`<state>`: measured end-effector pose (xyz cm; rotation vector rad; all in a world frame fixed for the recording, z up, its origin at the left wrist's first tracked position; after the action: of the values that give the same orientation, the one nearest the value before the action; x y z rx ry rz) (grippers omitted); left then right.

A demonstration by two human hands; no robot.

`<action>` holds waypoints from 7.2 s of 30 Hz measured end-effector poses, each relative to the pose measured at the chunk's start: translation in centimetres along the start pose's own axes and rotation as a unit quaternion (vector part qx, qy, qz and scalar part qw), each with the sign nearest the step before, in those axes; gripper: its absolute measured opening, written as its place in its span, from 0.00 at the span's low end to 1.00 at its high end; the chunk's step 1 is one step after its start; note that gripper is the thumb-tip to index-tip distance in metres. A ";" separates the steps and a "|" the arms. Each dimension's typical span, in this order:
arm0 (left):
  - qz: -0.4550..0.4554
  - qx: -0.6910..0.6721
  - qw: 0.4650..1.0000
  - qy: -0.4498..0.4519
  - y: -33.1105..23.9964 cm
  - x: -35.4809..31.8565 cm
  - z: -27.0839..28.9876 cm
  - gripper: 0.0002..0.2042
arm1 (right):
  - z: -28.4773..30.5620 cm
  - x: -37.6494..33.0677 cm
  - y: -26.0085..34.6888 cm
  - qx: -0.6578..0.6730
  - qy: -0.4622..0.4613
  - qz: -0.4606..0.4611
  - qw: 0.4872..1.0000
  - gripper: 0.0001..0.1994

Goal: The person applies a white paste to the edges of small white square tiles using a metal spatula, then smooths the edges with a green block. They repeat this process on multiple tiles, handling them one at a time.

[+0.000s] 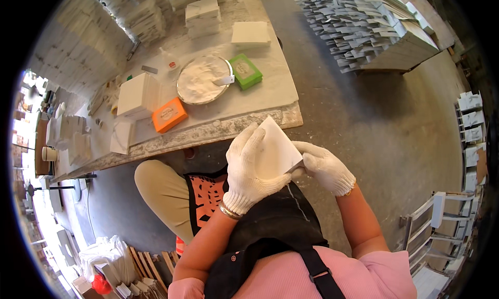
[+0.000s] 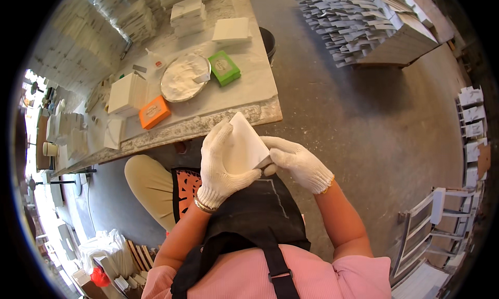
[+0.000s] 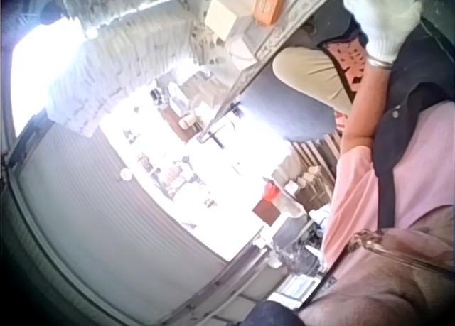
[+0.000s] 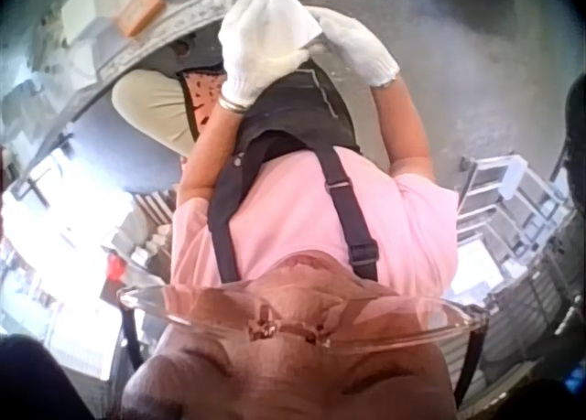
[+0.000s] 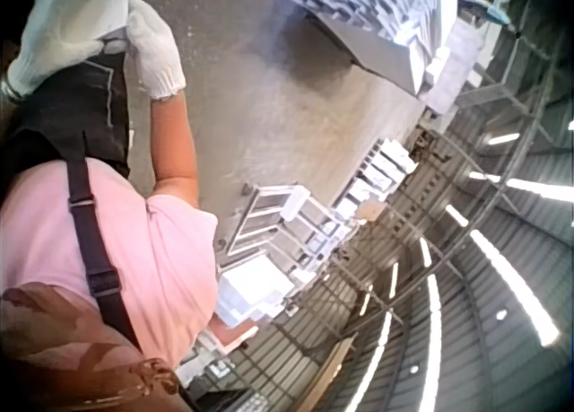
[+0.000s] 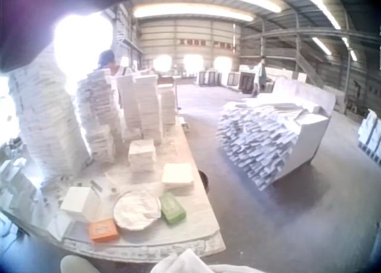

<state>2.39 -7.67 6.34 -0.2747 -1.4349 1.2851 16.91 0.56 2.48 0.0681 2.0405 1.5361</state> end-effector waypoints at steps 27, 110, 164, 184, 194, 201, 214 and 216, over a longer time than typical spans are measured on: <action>0.009 -0.082 0.990 0.110 -0.3 0.0 -1.6 0.50 | -0.3 0.2 0.3 -0.020 -0.115 0.036 0.992 0.31; 0.498 -0.561 0.655 0.090 6.4 -9.0 -3.2 0.36 | 2.3 1.7 -1.1 0.057 -0.263 0.053 0.962 0.22; 0.489 -0.688 0.534 -0.059 10.9 -11.5 -2.0 0.34 | -2.6 0.7 0.6 -0.090 -0.151 0.045 0.983 0.22; 0.480 -0.666 0.561 -0.110 7.9 -12.4 0.5 0.30 | -6.0 4.2 1.5 -0.078 -0.147 0.042 0.985 0.29; 0.480 -0.578 0.654 -0.093 6.4 -13.5 4.2 0.26 | -7.4 7.1 1.3 -0.027 -0.093 0.019 0.995 0.23; 0.481 -0.562 0.669 -0.073 6.3 -13.0 4.6 0.26 | -7.2 7.9 0.7 0.005 -0.089 0.024 0.996 0.24; 0.437 -0.594 0.666 -0.115 8.3 -11.6 5.5 0.35 | -7.0 8.0 0.6 -0.002 -0.094 -0.010 0.996 0.24; 0.426 -0.610 0.654 -0.137 8.8 -10.9 5.3 0.32 | -7.2 7.9 0.9 -0.006 -0.081 -0.016 0.997 0.24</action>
<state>-2.43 -15.42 -5.56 -1.9226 -2.4128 0.7677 6.69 -2.37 1.26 0.1495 1.8959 1.4727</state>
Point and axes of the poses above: each hand's wrist, its own x-axis towards the middle knuckle, its own z-axis out of the back of the hand, y = z × x, the point moved 9 cm from there along x, towards the middle knuckle, and after that the axes turned 15 degrees about -x, right-handed, at the moved point
